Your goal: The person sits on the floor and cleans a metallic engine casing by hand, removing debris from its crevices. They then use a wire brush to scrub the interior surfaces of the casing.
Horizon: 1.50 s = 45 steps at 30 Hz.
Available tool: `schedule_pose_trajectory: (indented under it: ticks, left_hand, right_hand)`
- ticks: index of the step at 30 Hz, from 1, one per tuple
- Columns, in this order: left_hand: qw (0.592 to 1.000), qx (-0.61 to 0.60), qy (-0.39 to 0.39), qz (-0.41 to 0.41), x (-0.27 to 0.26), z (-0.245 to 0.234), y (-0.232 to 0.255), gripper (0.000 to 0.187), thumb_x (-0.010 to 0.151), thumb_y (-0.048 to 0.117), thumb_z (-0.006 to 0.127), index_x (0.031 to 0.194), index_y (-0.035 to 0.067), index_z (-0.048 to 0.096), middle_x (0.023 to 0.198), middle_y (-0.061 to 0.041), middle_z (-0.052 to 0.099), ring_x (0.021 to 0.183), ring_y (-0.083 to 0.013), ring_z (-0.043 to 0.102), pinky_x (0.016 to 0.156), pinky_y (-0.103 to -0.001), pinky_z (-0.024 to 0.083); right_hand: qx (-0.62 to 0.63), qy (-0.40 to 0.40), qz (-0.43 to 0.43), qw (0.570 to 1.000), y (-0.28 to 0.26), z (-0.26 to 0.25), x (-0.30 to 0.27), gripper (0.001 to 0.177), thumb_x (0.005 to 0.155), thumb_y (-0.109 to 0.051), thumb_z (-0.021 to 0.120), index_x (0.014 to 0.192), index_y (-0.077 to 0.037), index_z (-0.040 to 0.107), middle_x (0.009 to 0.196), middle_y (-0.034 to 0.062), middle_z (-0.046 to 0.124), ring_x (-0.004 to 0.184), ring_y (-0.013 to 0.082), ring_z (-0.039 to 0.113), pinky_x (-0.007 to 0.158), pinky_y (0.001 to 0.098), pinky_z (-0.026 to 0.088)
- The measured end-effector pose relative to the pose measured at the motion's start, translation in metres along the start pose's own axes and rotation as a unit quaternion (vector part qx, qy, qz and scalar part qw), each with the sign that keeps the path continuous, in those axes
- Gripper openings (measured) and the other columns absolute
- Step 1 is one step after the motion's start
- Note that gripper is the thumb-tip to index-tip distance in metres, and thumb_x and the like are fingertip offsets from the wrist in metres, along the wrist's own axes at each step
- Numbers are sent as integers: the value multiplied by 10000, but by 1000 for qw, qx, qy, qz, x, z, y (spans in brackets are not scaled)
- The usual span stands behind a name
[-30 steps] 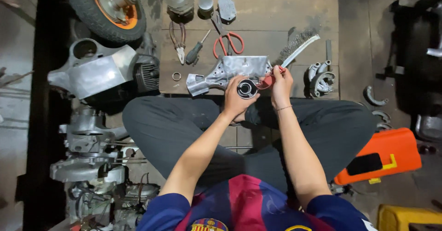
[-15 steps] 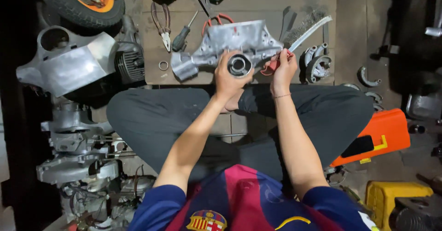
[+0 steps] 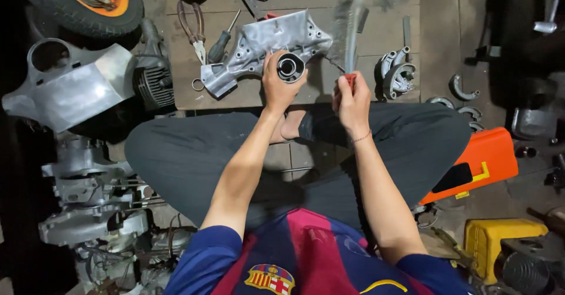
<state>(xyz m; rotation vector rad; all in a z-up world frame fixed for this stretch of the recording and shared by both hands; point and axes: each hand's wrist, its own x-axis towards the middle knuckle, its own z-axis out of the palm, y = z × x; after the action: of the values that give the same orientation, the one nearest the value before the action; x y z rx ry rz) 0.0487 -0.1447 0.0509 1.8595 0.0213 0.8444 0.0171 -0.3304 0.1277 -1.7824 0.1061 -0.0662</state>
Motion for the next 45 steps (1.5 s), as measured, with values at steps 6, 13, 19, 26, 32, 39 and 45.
schedule_pose_trajectory:
  ticks: [6, 13, 19, 26, 32, 39, 45]
  left_hand:
    - [999, -2, 2, -34, -2, 0, -7, 699, 620, 262, 991, 1203, 118, 633, 1157, -102, 707, 1133, -364, 668, 1147, -510, 431]
    - [998, -2, -21, -51, -5, -13, -5, 771, 610, 351, 1016, 1231, 128, 616, 1192, -93, 707, 1166, -372, 655, 1161, -521, 417]
    - [983, 9, -179, -32, 23, -59, 1, 1055, 586, 434, 1050, 1399, 16, 522, 1352, -230, 596, 1327, -437, 519, 1210, -549, 323]
    - [836, 335, -407, -154, 70, -144, -4, 1219, 542, 301, 1030, 1523, -28, 386, 1554, -304, 361, 1481, -466, 290, 1195, -653, 188]
    - [774, 377, -421, -285, 71, -163, -36, 1362, 592, 345, 1001, 1619, 2, 174, 1679, -273, 177, 1563, -427, 183, 1241, -672, 127]
    - [773, 380, -422, -284, 61, -155, -48, 1197, 747, 287, 933, 1612, -56, 181, 1681, -270, 168, 1555, -420, 182, 1240, -656, 186]
    - [771, 384, -422, -282, 55, -153, -57, 1155, 795, 289, 911, 1615, -56, 174, 1688, -251, 141, 1556, -416, 176, 1237, -654, 209]
  right_hand:
    - [-24, 1, 53, 998, 1, 6, 0, 189, 1026, -151, 594, 861, -68, 636, 553, 101, 594, 378, 163, 577, 311, 272, 414]
    - [48, 25, 107, 993, -12, 8, -7, 344, 1102, -269, 527, 877, -19, 598, 574, 129, 561, 321, 162, 512, 267, 270, 373]
    - [-80, 26, 50, 995, 20, -6, 7, 364, 1099, -285, 601, 817, -62, 655, 544, 70, 598, 424, 164, 585, 397, 283, 432]
    - [-331, -69, -46, 940, -41, -21, 4, 348, 1045, -388, 711, 852, -105, 656, 617, 142, 655, 671, 409, 697, 630, 450, 528]
    - [-498, -158, -46, 851, -96, -31, -9, 313, 990, -425, 711, 921, -120, 713, 710, 187, 708, 771, 502, 715, 694, 567, 564]
    - [-582, -218, -87, 778, -131, -22, 5, 265, 987, -378, 656, 1148, -175, 712, 786, 218, 745, 790, 515, 736, 718, 571, 591]
    - [-626, -247, -167, 721, -157, -13, 19, 222, 955, -375, 696, 1074, -191, 726, 730, 198, 731, 748, 500, 738, 680, 551, 605]
